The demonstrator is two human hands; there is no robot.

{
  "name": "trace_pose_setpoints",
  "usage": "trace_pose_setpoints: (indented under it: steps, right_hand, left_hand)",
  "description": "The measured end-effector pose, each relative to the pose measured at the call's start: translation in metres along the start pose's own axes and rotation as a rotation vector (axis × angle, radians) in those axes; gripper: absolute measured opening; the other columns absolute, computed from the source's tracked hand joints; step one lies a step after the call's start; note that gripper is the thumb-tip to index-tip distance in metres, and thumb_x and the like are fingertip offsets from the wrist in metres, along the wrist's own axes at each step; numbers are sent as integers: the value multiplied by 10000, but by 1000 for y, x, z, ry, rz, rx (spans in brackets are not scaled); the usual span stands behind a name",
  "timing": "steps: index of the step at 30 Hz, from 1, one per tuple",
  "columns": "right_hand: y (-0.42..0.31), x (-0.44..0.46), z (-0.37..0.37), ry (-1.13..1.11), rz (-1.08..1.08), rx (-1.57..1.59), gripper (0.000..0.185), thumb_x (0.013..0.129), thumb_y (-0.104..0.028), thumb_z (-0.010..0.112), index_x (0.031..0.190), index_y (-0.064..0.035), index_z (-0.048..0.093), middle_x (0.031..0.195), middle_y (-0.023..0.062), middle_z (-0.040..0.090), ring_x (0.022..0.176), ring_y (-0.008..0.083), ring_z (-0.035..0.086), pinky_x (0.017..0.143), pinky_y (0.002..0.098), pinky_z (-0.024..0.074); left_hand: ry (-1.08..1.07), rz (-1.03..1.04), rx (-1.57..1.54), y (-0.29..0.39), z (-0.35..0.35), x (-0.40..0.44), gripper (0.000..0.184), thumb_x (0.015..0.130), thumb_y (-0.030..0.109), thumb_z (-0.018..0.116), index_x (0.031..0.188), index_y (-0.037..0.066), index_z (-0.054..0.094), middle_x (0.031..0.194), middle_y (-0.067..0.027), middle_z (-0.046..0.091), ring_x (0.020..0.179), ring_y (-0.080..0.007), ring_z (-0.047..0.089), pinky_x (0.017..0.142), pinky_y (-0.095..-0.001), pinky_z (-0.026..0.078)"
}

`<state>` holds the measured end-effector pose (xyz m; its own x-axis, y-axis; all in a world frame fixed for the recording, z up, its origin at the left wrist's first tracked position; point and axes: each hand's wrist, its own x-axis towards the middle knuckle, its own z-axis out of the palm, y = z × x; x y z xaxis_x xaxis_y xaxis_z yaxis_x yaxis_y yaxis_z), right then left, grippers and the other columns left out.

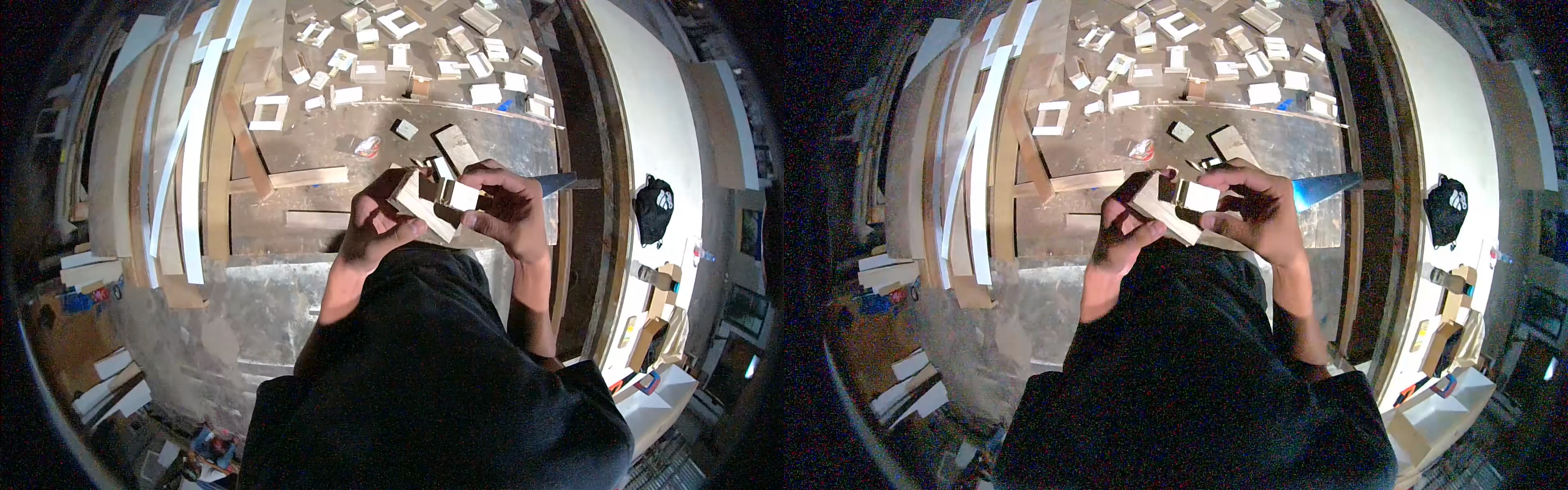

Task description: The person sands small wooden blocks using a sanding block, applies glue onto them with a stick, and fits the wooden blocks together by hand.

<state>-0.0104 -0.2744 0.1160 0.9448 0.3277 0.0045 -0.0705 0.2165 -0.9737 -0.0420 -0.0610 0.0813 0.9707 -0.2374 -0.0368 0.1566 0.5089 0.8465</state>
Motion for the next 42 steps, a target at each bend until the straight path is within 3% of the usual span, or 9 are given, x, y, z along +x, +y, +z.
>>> trace_pose_setpoints:
  steps: [12, 18, 27, 29, 33, 35, 37, 40, 42]
  right_hand:
    - [53, 15, -74, 205, 337, 319, 252, 943, -177, 604, 1069, 30, 670, 765, 121, 689, 586, 154, 636, 509, 245, 472]
    - [228, 7, -115, 169, 658, 494, 322, 967, -220, 507, 1155, 29, 586, 935, 153, 695, 730, 195, 660, 663, 295, 533]
    - [228, -6, -64, 184, 756, 604, 320, 989, -242, 429, 1143, 12, 547, 978, 132, 688, 747, 193, 619, 718, 309, 505]
    - [230, -9, -55, 226, 735, 536, 330, 991, -255, 434, 1101, 17, 585, 970, 129, 697, 746, 192, 619, 720, 308, 502]
    - [221, -3, -17, 267, 716, 519, 344, 991, -260, 439, 1058, 27, 616, 933, 117, 701, 751, 188, 617, 728, 307, 499]
    - [234, 4, -5, 262, 734, 487, 350, 988, -258, 444, 1047, 36, 624, 920, 124, 702, 756, 188, 618, 729, 311, 499]
    - [243, 11, 8, 205, 731, 437, 351, 988, -265, 443, 1032, 30, 628, 901, 118, 696, 756, 190, 617, 718, 311, 496]
    - [242, 26, 40, 118, 785, 520, 342, 981, -288, 447, 1030, 1, 623, 901, 96, 677, 740, 184, 622, 687, 301, 484]
    - [248, 31, 55, 40, 819, 542, 336, 977, -292, 452, 1044, -9, 621, 903, 92, 678, 731, 176, 623, 683, 295, 484]
  left_hand:
    - [52, -74, -32, -16, 31, 23, 602, 817, 23, 644, 1373, -71, 434, 1296, -193, 582, 1207, -281, 585, 1021, -403, 470]
    - [267, -289, 4, -56, -11, 11, 558, 869, 42, 518, 1413, -35, 418, 1309, -200, 584, 1149, -306, 619, 923, -423, 547]
    - [774, -434, 67, -212, -179, 15, 338, 764, 20, 686, 1090, -15, 605, 900, -47, 620, 804, -146, 626, 708, -336, 589]
    - [545, -293, 663, -200, -193, 16, 372, 767, 62, 695, 1116, -15, 588, 899, -89, 634, 825, -228, 656, 719, -359, 572]
    - [560, -259, 1117, -192, -204, 15, 467, 758, 110, 723, 1177, -15, 558, 930, -146, 646, 842, -337, 664, 749, -418, 546]
    - [642, 21, 1633, -168, -198, 14, 567, 735, 156, 749, 1238, 6, 535, 982, -177, 641, 906, -423, 640, 816, -483, 515]
    - [527, -113, 1581, -127, -191, 18, 587, 759, 162, 774, 1278, 17, 541, 1075, -140, 638, 960, -314, 649, 825, -401, 525]
    - [-125, -194, 206, -101, -205, 11, 574, 823, 105, 769, 1346, 42, 542, 1138, -83, 652, 970, -113, 620, 830, -248, 508]
    - [-108, -199, 255, -82, -205, 2, 556, 825, 95, 764, 1337, 41, 553, 1111, -80, 663, 964, -116, 627, 825, -254, 514]
